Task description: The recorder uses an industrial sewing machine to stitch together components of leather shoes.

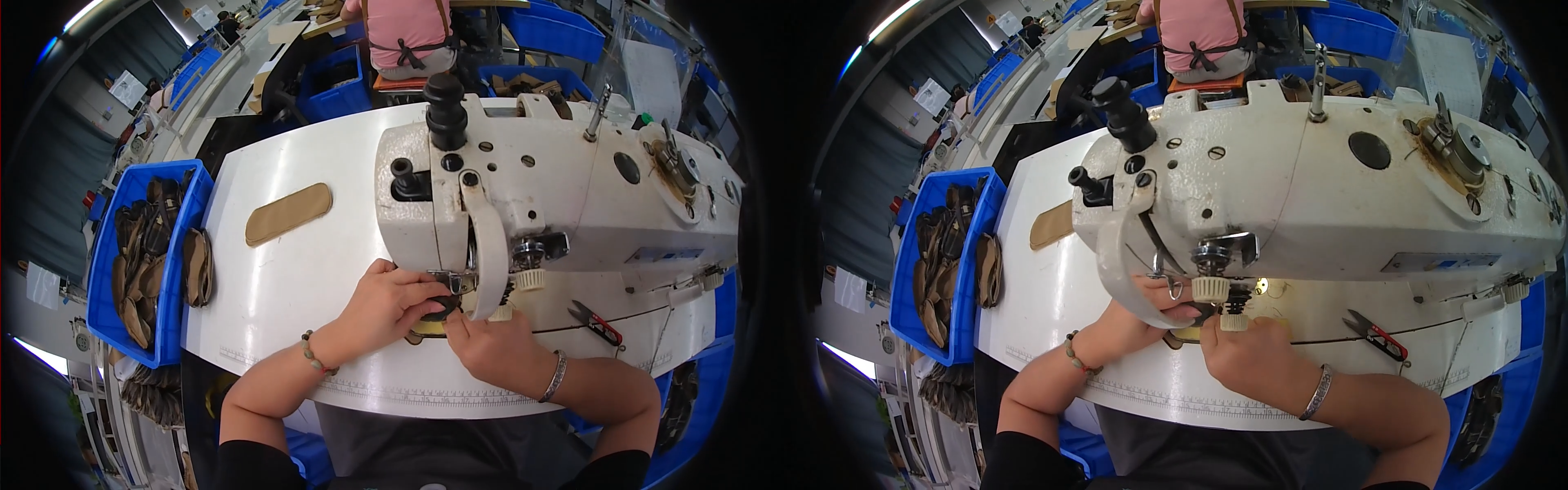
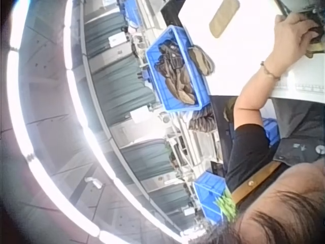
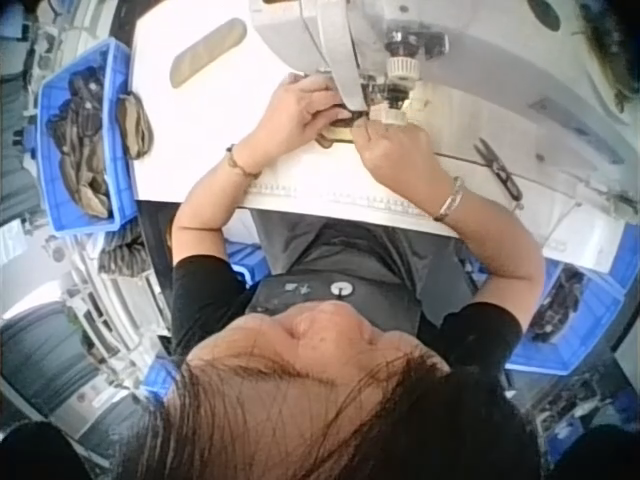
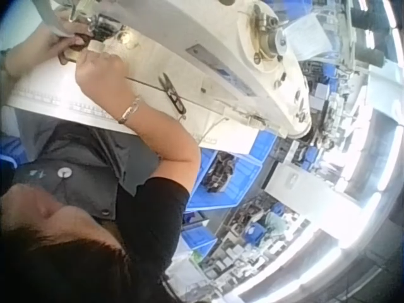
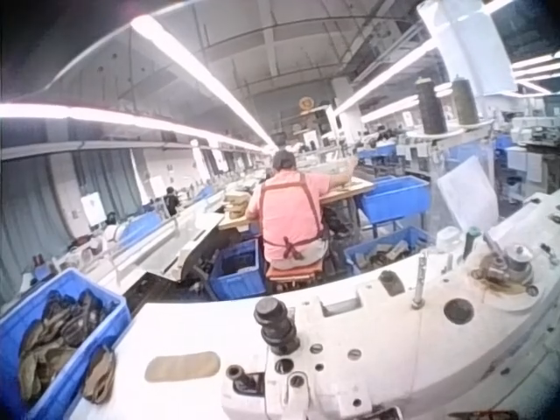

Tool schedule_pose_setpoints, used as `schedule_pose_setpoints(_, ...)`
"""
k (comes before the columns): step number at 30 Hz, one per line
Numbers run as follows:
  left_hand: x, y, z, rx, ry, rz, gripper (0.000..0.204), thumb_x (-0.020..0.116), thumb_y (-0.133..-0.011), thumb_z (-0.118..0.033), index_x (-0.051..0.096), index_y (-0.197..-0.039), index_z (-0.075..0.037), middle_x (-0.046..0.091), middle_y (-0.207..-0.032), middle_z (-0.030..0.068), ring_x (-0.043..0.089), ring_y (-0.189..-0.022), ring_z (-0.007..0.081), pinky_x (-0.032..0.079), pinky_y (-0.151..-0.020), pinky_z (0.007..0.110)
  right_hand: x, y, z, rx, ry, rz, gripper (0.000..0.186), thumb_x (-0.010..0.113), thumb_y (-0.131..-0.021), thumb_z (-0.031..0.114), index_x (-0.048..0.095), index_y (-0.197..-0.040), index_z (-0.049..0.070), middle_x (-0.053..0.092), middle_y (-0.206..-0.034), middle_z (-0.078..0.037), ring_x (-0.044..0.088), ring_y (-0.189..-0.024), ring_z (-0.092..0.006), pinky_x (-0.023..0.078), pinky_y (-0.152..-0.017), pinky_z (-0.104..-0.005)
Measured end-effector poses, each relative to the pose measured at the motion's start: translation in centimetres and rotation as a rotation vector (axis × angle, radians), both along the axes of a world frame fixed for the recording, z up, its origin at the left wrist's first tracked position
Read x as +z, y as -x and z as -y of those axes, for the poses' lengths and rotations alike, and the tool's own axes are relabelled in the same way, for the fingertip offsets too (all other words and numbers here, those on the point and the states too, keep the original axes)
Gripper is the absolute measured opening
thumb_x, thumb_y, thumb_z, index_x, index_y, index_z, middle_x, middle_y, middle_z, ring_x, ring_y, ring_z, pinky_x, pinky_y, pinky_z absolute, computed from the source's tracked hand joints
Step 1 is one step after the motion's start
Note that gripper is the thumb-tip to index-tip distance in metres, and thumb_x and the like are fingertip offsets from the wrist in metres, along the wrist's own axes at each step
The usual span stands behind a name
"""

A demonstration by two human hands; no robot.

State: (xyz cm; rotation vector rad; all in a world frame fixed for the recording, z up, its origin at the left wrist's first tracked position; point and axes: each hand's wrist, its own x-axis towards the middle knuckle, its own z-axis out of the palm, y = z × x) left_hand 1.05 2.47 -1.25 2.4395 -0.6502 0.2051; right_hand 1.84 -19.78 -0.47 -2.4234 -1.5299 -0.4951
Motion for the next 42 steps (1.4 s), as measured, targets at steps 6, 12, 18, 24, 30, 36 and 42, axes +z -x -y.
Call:
schedule_pose_setpoints(6, 1.5, 0.5, 0.5, 0.003, -0.173, 0.08, 0.017, 0.076, -0.081, -0.022, 0.076, -0.098, -0.018, 0.069, -0.093, -0.005, 0.062, -0.082, 0.014, 0.038, -0.082, 0.034, 0.2, 0.5, 0.2, 0.042, 0.056, -0.138, 0.038, 0.059, -0.076, 0.007, 0.067, -0.107, -0.013, 0.06, -0.062, -0.004, 0.059, -0.048, -0.0128, 0.046, -0.042, -0.0296)
schedule_pose_setpoints(12, 1.0, 0.0, -0.1, -0.02, -0.181, 0.103, 0.018, 0.079, -0.078, -0.023, 0.078, -0.095, -0.019, 0.069, -0.093, -0.0061, 0.063, -0.084, 0.0152, 0.038, -0.089, 0.039, -0.2, 0.6, 0.2, 0.055, 0.06, -0.14, 0.038, 0.06, -0.075, 0.007, 0.067, -0.106, -0.013, 0.06, -0.061, -0.005, 0.059, -0.048, -0.0127, 0.046, -0.042, -0.0293)
schedule_pose_setpoints(18, 0.0, -0.4, -0.7, -0.056, -0.133, 0.084, 0.017, 0.079, -0.077, -0.024, 0.078, -0.093, -0.019, 0.068, -0.094, -0.0061, 0.064, -0.09, 0.0157, 0.036, -0.093, 0.041, 0.2, 0.5, 0.1, 0.056, 0.027, -0.108, 0.035, 0.061, -0.075, 0.007, 0.069, -0.104, -0.011, 0.058, -0.059, -0.003, 0.059, -0.048, -0.0125, 0.045, -0.041, -0.0287)
schedule_pose_setpoints(24, -0.2, -0.5, -0.4, -0.064, -0.12, 0.084, 0.017, 0.079, -0.078, -0.025, 0.078, -0.094, -0.019, 0.068, -0.094, -0.0058, 0.063, -0.092, 0.0157, 0.034, -0.095, 0.043, -0.3, 0.4, 0.1, 0.052, 0.028, -0.045, 0.032, 0.061, -0.075, 0.008, 0.07, -0.102, -0.008, 0.056, -0.058, -0.001, 0.056, -0.046, -0.0115, 0.042, -0.039, -0.0288)
schedule_pose_setpoints(30, -0.7, -2.2, -0.7, -0.011, 0.059, -0.032, 0.017, 0.078, -0.079, -0.027, 0.078, -0.095, -0.02, 0.071, -0.094, -0.0033, 0.062, -0.093, 0.0197, 0.033, -0.097, 0.044, -1.6, -0.6, -0.2, -0.026, 0.125, 0.039, 0.034, 0.062, -0.075, 0.011, 0.07, -0.103, -0.006, 0.06, -0.063, -0.002, 0.054, -0.045, -0.0154, 0.04, -0.041, -0.0322)
schedule_pose_setpoints(36, -0.2, -3.4, -1.3, 0.005, 0.175, -0.123, 0.02, 0.077, -0.081, -0.031, 0.078, -0.098, -0.021, 0.073, -0.097, -0.0007, 0.061, -0.098, 0.0236, 0.032, -0.099, 0.044, -1.5, -1.3, -0.4, -0.047, 0.102, 0.133, 0.037, 0.063, -0.076, 0.012, 0.069, -0.108, -0.005, 0.066, -0.074, -0.006, 0.059, -0.054, -0.0176, 0.045, -0.048, -0.0328)
schedule_pose_setpoints(42, 0.4, -3.9, -1.5, 0.038, 0.392, -0.462, 0.029, 0.08, -0.08, -0.033, 0.076, -0.105, -0.02, 0.072, -0.106, 0.0011, 0.058, -0.108, 0.0228, 0.027, -0.103, 0.041, -1.6, -1.7, -0.1, 0.001, 0.076, 0.136, 0.026, 0.064, -0.082, 0.014, 0.07, -0.101, -0.002, 0.068, -0.074, -0.01, 0.065, -0.059, -0.0225, 0.049, -0.051, -0.036)
